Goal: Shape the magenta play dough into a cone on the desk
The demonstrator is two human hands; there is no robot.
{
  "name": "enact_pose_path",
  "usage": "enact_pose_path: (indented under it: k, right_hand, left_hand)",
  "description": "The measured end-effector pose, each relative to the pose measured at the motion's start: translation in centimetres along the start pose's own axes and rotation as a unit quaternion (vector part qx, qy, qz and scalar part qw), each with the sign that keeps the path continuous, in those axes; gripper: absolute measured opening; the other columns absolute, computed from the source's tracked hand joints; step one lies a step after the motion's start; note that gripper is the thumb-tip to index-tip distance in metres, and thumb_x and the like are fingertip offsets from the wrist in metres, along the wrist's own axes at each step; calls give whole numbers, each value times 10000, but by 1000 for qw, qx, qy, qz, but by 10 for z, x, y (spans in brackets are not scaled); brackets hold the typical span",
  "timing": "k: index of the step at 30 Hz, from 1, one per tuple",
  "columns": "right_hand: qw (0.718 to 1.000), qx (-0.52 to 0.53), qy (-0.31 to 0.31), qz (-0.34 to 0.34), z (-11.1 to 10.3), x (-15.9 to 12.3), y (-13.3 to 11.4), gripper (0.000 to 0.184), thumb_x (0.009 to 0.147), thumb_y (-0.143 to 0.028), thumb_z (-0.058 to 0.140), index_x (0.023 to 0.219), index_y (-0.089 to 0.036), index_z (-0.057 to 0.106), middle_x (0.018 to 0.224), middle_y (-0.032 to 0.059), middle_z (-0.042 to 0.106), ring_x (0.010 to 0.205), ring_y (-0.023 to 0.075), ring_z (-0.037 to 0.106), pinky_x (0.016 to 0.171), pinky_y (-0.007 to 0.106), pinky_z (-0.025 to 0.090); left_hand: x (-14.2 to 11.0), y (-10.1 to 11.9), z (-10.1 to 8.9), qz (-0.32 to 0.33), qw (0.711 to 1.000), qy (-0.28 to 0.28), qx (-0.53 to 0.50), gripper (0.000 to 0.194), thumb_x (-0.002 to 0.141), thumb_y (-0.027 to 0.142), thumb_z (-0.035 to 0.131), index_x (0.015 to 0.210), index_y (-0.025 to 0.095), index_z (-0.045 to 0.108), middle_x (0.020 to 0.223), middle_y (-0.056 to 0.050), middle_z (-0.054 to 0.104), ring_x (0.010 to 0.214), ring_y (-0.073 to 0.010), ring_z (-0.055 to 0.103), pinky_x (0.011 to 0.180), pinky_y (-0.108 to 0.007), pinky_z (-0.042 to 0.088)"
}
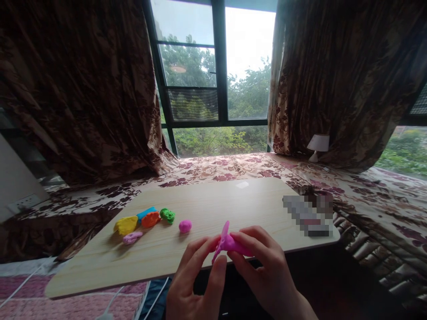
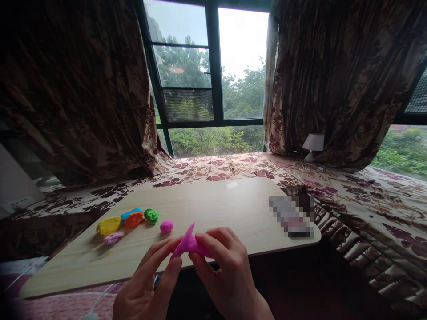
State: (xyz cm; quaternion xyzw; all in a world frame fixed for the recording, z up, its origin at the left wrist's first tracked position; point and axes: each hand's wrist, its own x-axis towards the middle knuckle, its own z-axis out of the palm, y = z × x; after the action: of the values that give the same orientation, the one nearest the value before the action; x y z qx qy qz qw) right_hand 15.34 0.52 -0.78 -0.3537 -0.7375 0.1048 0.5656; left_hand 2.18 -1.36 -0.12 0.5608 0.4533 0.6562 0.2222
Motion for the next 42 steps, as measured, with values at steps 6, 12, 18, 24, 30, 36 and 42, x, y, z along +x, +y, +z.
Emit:
enact_pose_path:
  k: [6, 12, 18, 24, 30, 36, 42]
  right_hand:
    - [1000, 12, 7, -2, 0, 0, -1, 318, 791, -137, 605, 1090, -244, 597, 945, 53, 590, 862, 177, 567, 722, 316, 509]
    - [1000, 19, 5, 21, 1, -1, 1, 263, 820, -167, 576, 1066, -247, 622, 946, 50, 580, 845, 165, 575, 708, 294, 516]
    - [1000, 18, 16, 3, 2, -3, 3, 279, 818, -122, 572, 1064, -245, 616, 923, 45, 581, 857, 165, 555, 718, 303, 502]
    - [999, -21, -6, -32, -1, -3, 1, 344, 778, -130, 606, 1095, -261, 589, 967, 50, 570, 852, 170, 546, 703, 302, 504]
    - [997, -61, -14, -39, 3, -6, 1, 389, 757, -101, 594, 1109, -267, 587, 937, 51, 580, 848, 181, 539, 703, 316, 504]
    - [1000, 19, 14, 14, 5, -7, 6, 305, 787, -119, 598, 1071, -232, 606, 940, 49, 579, 849, 166, 567, 719, 293, 507]
    - [995, 74, 0, 69, 0, -6, 5, 188, 794, -157, 612, 969, -210, 656, 873, 35, 581, 770, 145, 578, 648, 258, 497]
  left_hand:
    - [1, -2, -3, -30, 1000, -9, 1, 185, 721, 274, 657, 899, 241, 697, 1016, 4, 654, 1031, -206, 565, 922, -270, 404]
    - [-5, -5, 0, -51, 999, -3, -9, 204, 723, 269, 654, 918, 244, 709, 1049, 3, 665, 1064, -224, 558, 945, -293, 404]
    - [-5, -7, 0, -37, 999, -18, 3, 214, 713, 248, 672, 924, 268, 704, 1033, 26, 670, 1049, -205, 566, 931, -263, 412]
    - [-1, 0, -1, -23, 999, -9, 24, 152, 756, 291, 619, 861, 250, 722, 957, 10, 681, 917, -187, 613, 820, -238, 465]
    - [0, 4, 0, 14, 995, 16, 95, 194, 726, 324, 641, 898, 273, 715, 892, 10, 697, 873, -196, 625, 773, -240, 481]
    - [-4, -3, -3, 33, 997, 3, 67, 195, 717, 274, 652, 906, 281, 699, 989, 15, 672, 974, -204, 595, 853, -252, 448]
    - [-6, -9, -2, 30, 994, -83, 65, 263, 751, 243, 617, 1001, 286, 688, 1043, -2, 651, 1001, -196, 579, 915, -257, 410]
